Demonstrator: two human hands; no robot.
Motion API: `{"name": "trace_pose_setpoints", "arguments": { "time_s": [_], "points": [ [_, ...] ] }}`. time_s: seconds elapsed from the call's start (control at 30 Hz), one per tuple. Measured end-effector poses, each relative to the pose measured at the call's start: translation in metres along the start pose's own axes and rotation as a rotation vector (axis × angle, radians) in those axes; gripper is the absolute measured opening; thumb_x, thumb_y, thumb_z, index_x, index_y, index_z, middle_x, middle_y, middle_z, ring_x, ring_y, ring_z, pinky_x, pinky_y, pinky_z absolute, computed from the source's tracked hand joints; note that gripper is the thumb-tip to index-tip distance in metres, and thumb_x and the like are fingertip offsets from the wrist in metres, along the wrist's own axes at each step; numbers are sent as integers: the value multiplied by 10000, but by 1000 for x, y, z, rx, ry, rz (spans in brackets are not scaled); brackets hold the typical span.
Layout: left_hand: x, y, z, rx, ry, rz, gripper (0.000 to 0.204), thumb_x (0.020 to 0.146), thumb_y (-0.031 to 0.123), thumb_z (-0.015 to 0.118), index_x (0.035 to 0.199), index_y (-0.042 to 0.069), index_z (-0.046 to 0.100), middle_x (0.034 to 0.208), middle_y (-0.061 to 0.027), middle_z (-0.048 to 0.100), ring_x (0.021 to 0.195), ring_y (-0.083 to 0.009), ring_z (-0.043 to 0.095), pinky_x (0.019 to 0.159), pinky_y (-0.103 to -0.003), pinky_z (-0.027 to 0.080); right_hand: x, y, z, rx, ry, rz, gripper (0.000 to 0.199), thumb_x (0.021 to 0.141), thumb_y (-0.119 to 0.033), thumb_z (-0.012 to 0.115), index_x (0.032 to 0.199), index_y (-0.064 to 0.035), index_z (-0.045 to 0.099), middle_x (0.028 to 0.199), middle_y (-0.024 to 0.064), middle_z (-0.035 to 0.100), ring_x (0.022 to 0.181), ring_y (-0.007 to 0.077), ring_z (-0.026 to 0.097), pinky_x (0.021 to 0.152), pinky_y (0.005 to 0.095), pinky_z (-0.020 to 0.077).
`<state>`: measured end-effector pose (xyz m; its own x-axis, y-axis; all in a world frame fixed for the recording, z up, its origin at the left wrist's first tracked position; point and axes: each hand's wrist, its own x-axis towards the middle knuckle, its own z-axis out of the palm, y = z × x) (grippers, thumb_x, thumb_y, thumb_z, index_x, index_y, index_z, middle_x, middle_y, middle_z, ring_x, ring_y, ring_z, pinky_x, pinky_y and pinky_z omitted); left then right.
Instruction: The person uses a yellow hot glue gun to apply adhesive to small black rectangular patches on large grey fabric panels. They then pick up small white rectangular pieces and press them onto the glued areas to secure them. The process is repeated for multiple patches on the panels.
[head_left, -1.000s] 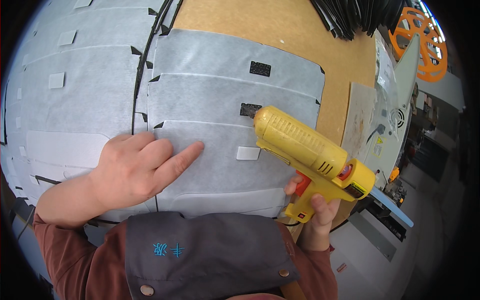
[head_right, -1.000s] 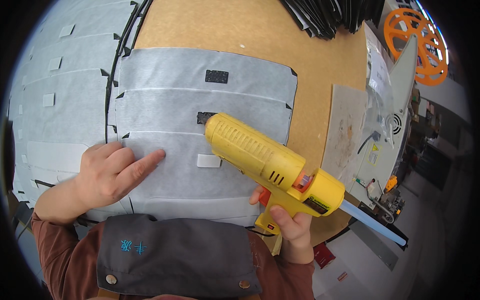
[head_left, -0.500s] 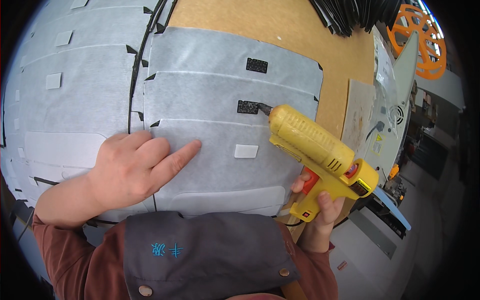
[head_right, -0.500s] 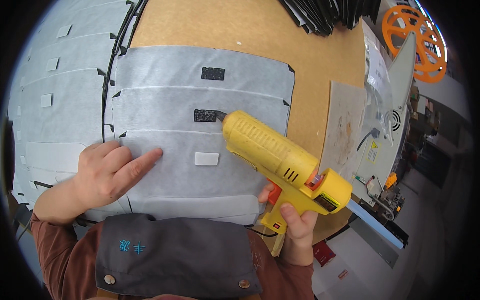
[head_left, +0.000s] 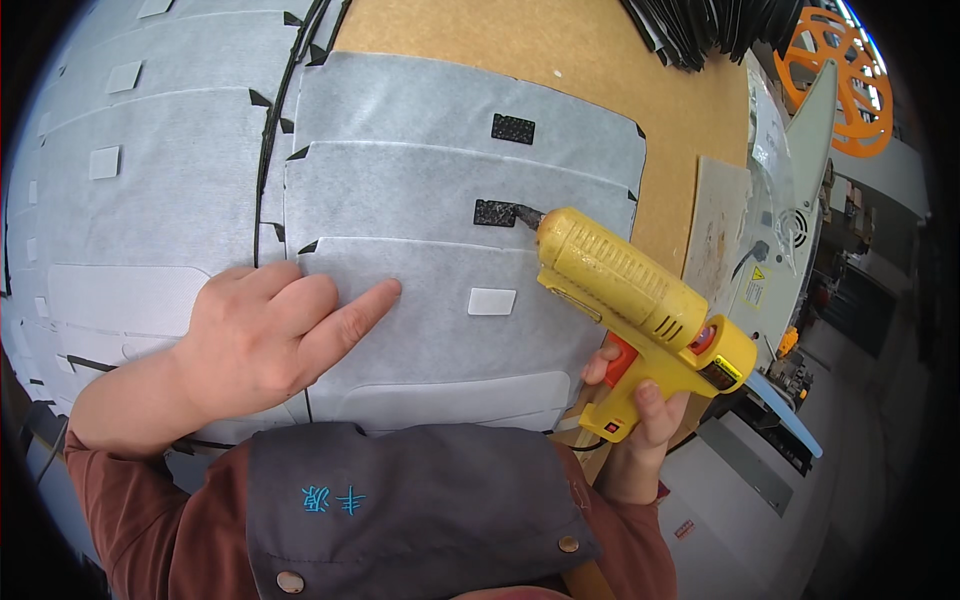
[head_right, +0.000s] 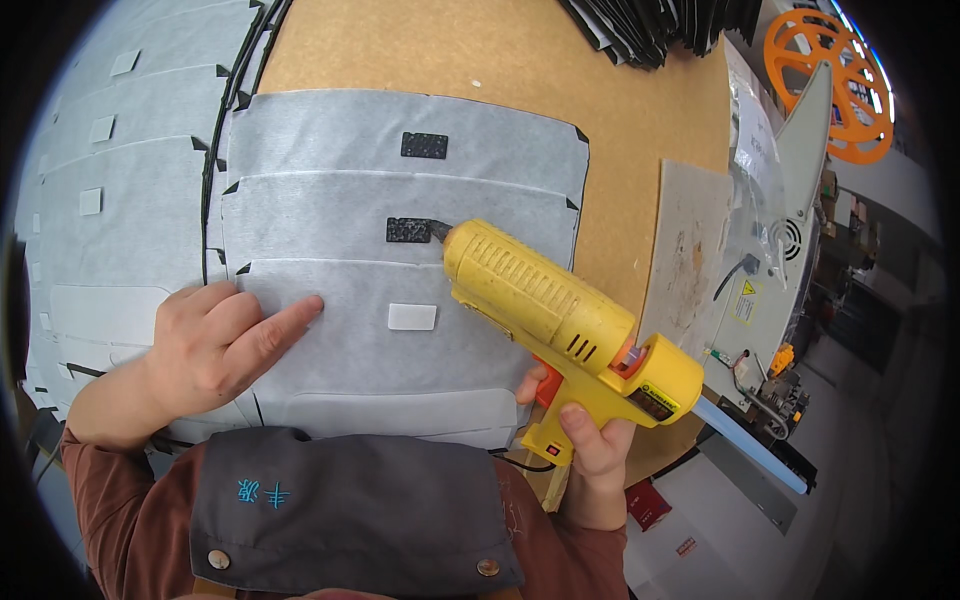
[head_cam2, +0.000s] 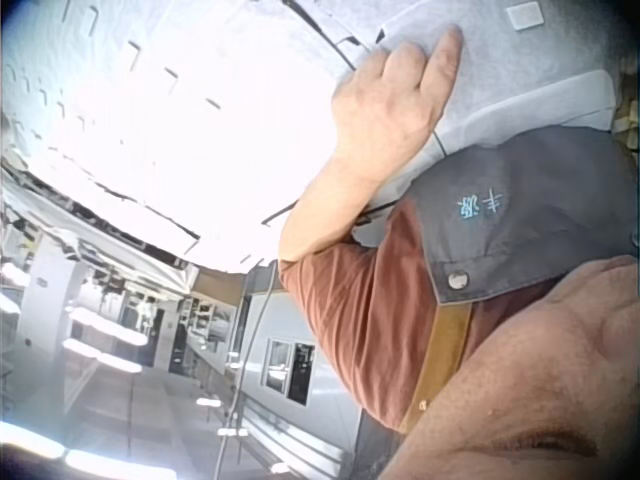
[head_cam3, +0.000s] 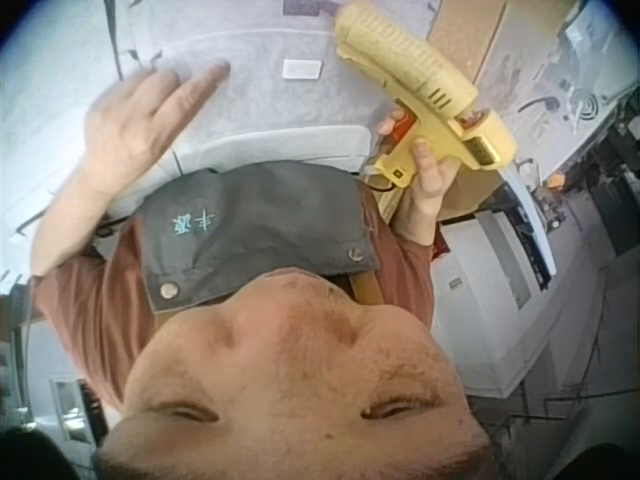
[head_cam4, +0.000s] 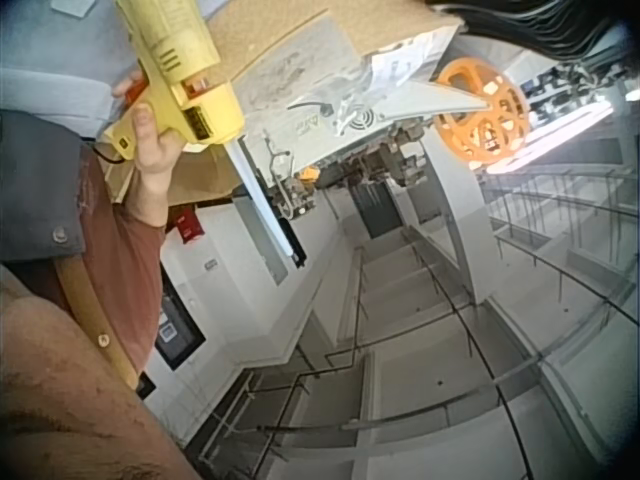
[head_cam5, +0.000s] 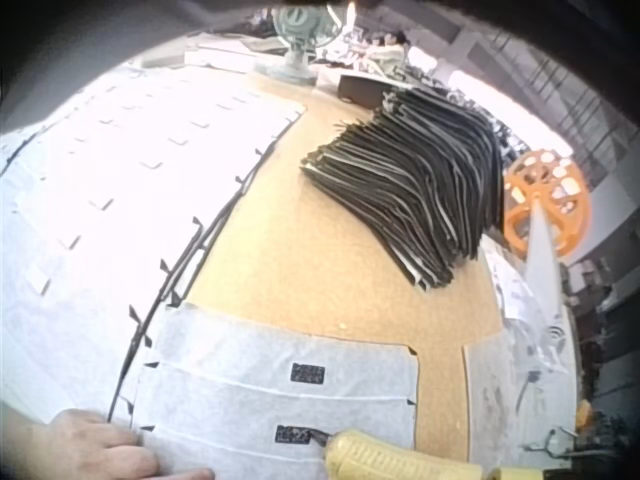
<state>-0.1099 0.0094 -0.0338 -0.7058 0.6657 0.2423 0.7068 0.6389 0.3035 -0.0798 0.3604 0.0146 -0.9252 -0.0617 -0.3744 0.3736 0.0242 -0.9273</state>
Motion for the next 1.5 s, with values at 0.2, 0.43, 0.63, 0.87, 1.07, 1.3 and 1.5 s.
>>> {"name": "trace_pose_setpoints", "arguments": {
  "time_s": [0.2,0.43,0.63,0.87,1.07,1.3,1.5],
  "points": [
    [1,1,0,-32,0,-14,520,647,114,774,1160,98,690,651,16,297,519,-113,371,409,-267,308,-5,0,-4,17,-48,0,617,863,-255,645,1321,80,400,1018,220,600,842,273,638,750,398,531],
    [2,1,0,-38,-2,-16,517,652,114,771,1162,97,690,650,17,302,519,-110,371,406,-266,307,-7,4,-6,83,-85,-8,576,873,-187,626,1339,65,401,1050,221,598,897,268,617,774,377,506],
    [2,1,-1,-34,-6,-18,506,652,113,769,1152,99,694,647,17,305,518,-111,375,405,-268,308,-7,4,-7,81,-87,-13,586,868,-193,635,1338,69,401,1061,224,600,894,275,626,775,381,513],
    [0,0,0,-10,-6,-5,521,668,124,648,1188,110,679,652,21,329,534,-101,393,403,-247,324,0,0,0,-5,-6,-10,655,863,-280,639,1339,80,368,989,227,596,808,279,643,733,404,537],
    [1,0,0,-45,4,-20,523,639,113,765,1157,99,692,655,15,304,525,-113,379,408,-271,318,-5,2,-2,12,-17,0,643,861,-276,641,1335,69,377,992,226,592,812,281,640,736,413,537],
    [1,0,-1,-46,2,-18,521,642,110,760,1159,100,691,653,19,303,524,-111,380,408,-270,317,0,-2,8,26,-25,-2,638,850,-280,667,1300,91,408,1011,239,597,789,298,647,714,403,545],
    [1,0,0,-61,12,-23,510,652,111,754,1158,100,692,647,23,296,523,-107,379,407,-267,310,7,-3,12,16,-40,6,614,848,-283,674,1259,109,440,998,232,603,787,302,648,710,396,545]
  ]
}}
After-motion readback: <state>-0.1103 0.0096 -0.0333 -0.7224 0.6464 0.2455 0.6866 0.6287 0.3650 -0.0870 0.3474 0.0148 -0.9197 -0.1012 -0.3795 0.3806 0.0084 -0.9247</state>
